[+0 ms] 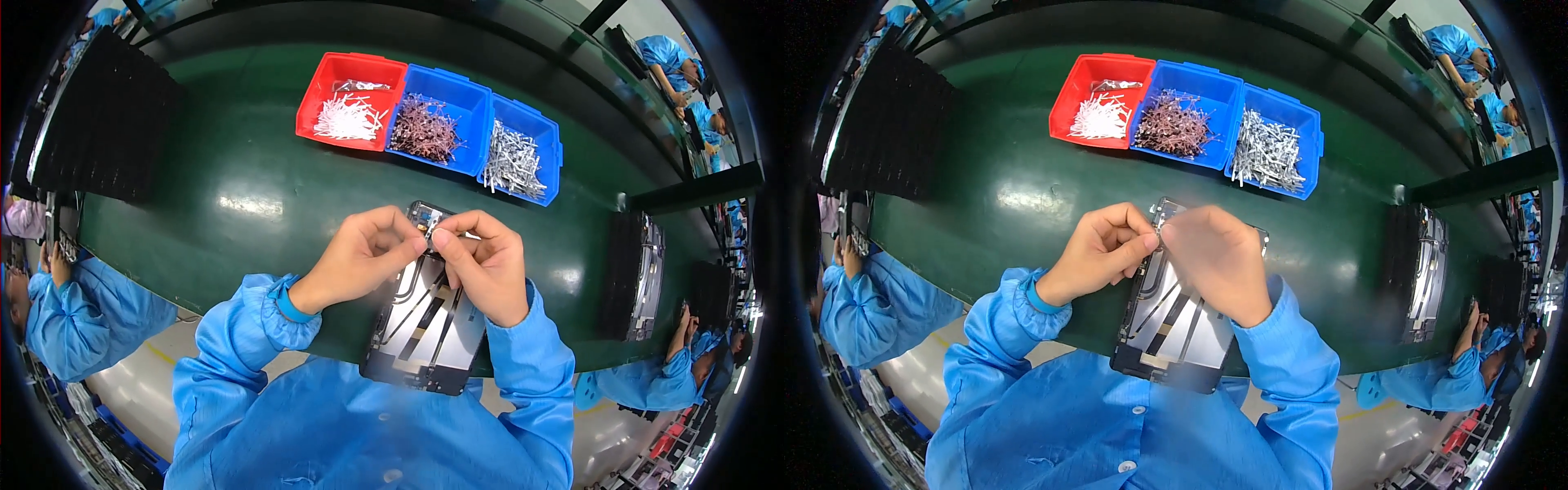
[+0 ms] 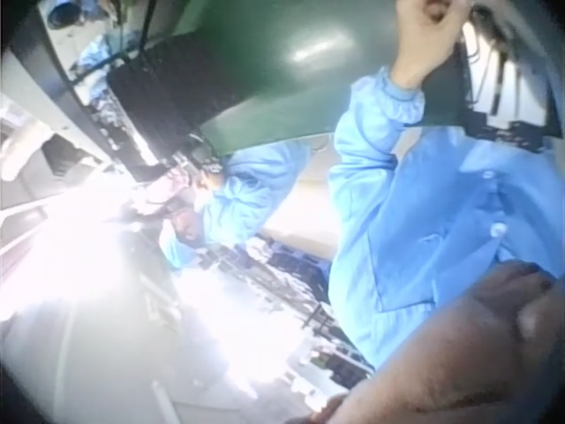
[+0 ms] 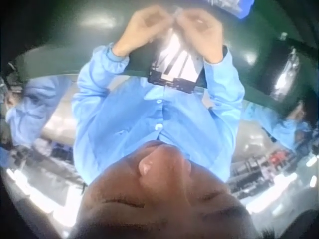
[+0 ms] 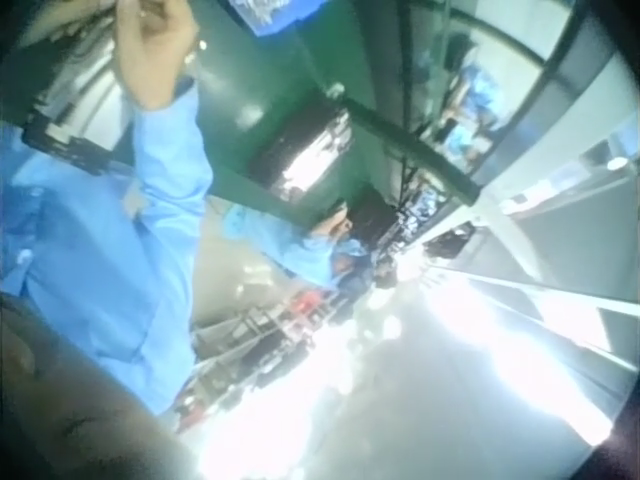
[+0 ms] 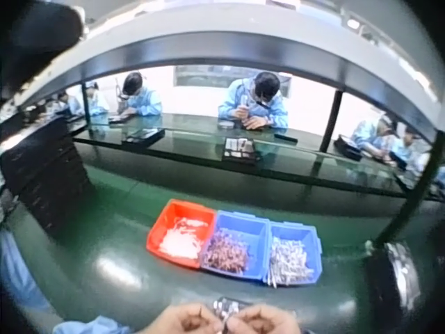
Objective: The person assembles electronic tablet devices on a production line by taking small components and adhesive strips from plastic bins, peeling and applying them onto the device frames and circuit boards, and setting the assembled units down on the workbench.
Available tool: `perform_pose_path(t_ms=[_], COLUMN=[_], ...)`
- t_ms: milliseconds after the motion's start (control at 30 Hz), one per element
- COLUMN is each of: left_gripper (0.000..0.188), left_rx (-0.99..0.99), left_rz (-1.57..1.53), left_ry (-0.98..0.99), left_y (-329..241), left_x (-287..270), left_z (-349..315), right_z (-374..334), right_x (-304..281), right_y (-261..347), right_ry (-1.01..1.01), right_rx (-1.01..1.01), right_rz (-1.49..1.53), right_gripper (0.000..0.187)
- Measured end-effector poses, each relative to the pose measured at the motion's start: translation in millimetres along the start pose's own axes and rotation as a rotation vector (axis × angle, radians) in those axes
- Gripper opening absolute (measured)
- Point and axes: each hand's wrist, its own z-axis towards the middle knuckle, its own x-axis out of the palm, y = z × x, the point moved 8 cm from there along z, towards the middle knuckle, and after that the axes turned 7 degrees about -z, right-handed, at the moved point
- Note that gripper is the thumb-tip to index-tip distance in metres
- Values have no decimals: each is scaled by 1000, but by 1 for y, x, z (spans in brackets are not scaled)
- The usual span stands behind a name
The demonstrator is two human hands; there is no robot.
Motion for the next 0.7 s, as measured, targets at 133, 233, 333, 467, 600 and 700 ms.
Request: perform_pose_path(t_ms=[133, 233, 333, 467, 600, 700], left_gripper=[12, 11, 13, 17, 17, 18], left_rx=[-2, 54, 89, 32, -16, -154], left_rz=[22, 64, 120, 14, 53, 6], left_ry=[25, 34, 23, -78, -79, -34], left_y=[5, 2, -2, -4, -5, 0], left_x=[0, 2, 0, -11, -12, -17], left_z=[-1, -1, -1, 0, 0, 4], right_z=[-1, -2, -1, 0, 0, -6], right_x=[3, 2, -3, -3, 3, 10], right_y=[-3, -7, -7, -6, 14, 36], right_ry=[-23, -38, -98, -67, -41, -63], right_rx=[-26, 12, -4, -55, -260, -429], right_rz=[-57, -101, -122, -246, -486, -773], right_gripper=[12, 11, 9, 10, 12, 11])
